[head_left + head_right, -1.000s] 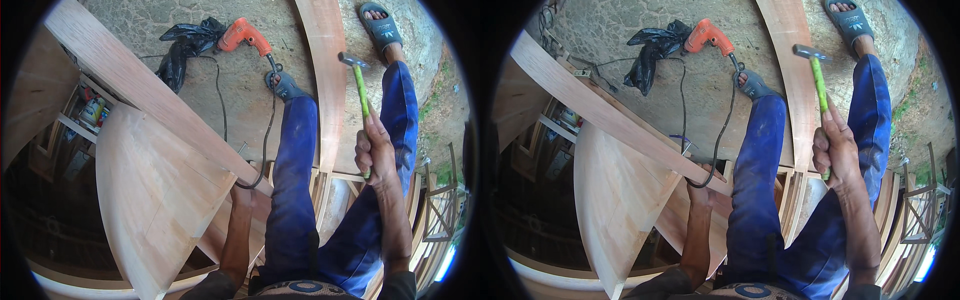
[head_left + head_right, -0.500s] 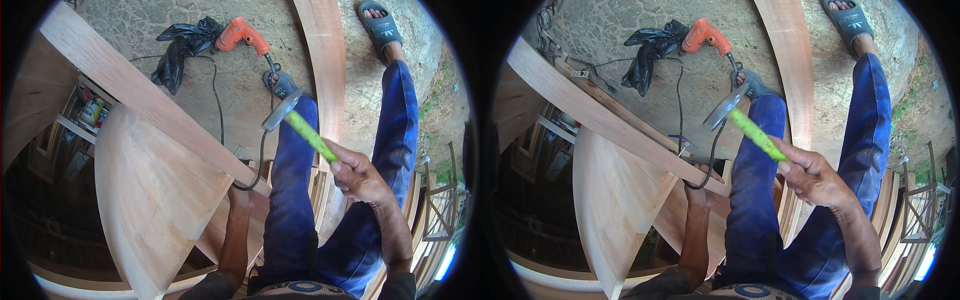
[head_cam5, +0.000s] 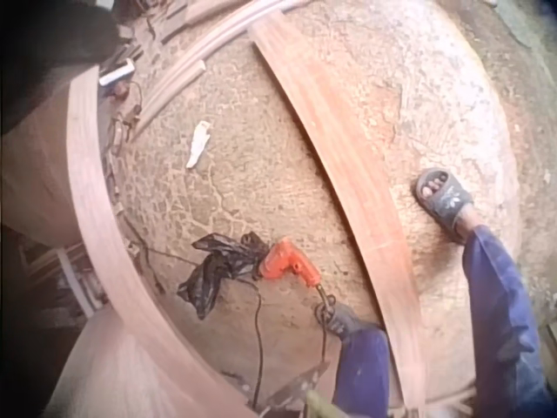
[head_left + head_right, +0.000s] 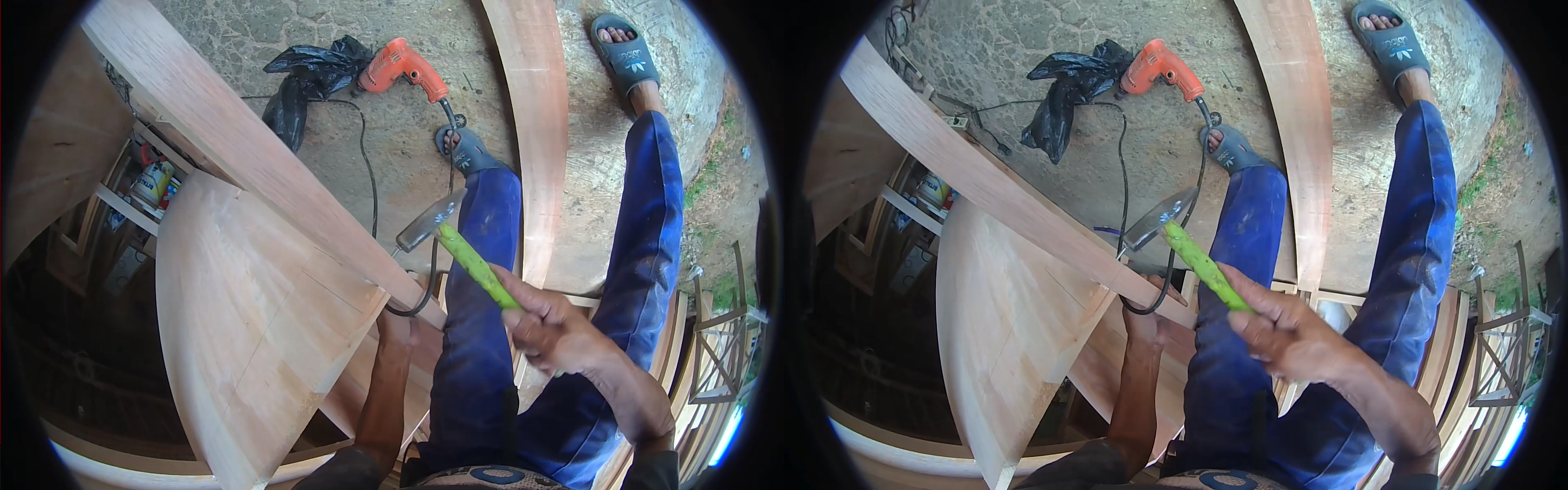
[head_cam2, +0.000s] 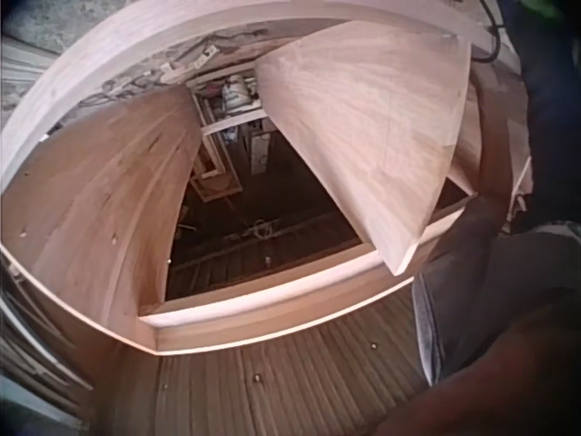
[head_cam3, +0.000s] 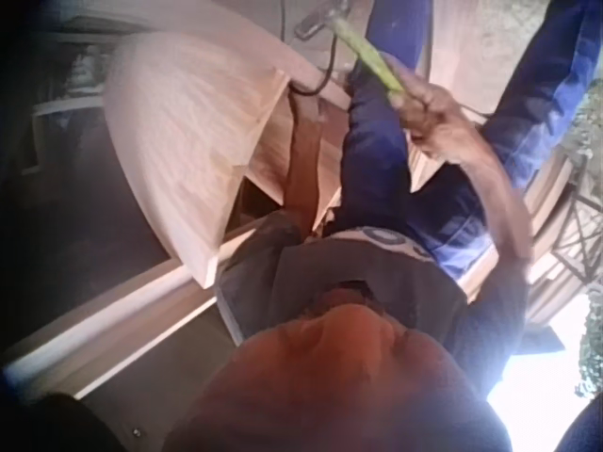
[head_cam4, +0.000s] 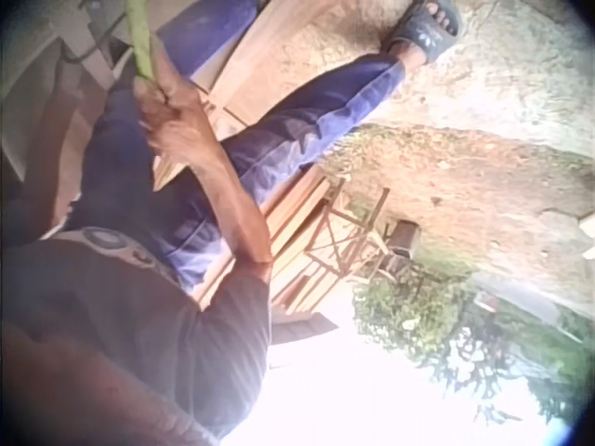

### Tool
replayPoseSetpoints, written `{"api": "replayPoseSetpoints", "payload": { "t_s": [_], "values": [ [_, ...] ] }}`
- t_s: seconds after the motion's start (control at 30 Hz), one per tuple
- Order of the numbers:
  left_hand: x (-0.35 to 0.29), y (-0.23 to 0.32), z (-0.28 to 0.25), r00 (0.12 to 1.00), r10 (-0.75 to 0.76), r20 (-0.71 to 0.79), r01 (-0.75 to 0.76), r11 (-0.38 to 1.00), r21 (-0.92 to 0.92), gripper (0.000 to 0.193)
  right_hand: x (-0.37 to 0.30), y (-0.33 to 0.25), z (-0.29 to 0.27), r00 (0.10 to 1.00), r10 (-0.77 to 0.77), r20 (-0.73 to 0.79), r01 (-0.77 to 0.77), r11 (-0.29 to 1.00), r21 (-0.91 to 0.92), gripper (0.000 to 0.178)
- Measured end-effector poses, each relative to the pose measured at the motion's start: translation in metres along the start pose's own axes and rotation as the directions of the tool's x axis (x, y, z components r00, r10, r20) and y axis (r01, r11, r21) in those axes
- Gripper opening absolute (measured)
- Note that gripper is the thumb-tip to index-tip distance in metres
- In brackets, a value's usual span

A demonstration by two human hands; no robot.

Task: The person assembles a large wooden frame on the floor, using a nail gun to attach a curved wooden piece to the frame structure. They then use a hammer to secure the joints and adjust the alignment of the frame components.

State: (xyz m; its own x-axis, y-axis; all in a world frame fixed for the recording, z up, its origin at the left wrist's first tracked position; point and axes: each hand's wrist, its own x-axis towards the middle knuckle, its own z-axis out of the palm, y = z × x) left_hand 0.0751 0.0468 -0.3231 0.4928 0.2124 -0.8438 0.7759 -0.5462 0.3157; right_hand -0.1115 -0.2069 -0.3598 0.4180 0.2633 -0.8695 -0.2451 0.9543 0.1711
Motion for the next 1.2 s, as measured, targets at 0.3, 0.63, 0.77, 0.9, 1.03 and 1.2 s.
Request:
{"api": "replayPoseSetpoints", "payload": {
  "t_s": [0.3,0.63,0.77,0.9,1.03,1.2],
  "values": [
    [-0.012,0.006,0.002,1.000,-0.013,0.022,0.013,0.999,0.040,0.033,-0.006,-0.002,0.003,0.987,0.152,-0.055,-0.150,0.988,0.042,0.055],
    [-0.010,0.013,0.006,0.986,0.029,0.165,-0.046,0.994,0.097,0.032,-0.003,-0.006,-0.028,0.990,0.071,0.126,-0.068,0.997,-0.023,0.054],
    [-0.011,0.013,0.013,0.996,0.026,0.083,-0.032,0.997,0.071,0.034,0.028,-0.008,-0.038,0.923,-0.082,-0.377,0.204,0.933,0.296,0.052],
    [-0.011,0.005,-0.001,0.990,-0.037,0.136,0.033,0.999,0.033,0.034,0.002,-0.002,-0.010,0.973,-0.019,0.232,0.046,0.993,-0.109,0.053],
    [-0.012,0.012,-0.001,0.991,-0.016,0.135,0.009,0.999,0.052,0.035,0.016,-0.019,-0.039,0.956,-0.165,-0.245,0.212,0.960,0.183,0.053],
    [-0.013,0.017,0.011,0.981,0.001,0.192,-0.006,1.000,0.025,0.033,0.002,-0.007,-0.018,0.998,0.054,0.033,-0.053,0.998,-0.033,0.050]
  ]
}}
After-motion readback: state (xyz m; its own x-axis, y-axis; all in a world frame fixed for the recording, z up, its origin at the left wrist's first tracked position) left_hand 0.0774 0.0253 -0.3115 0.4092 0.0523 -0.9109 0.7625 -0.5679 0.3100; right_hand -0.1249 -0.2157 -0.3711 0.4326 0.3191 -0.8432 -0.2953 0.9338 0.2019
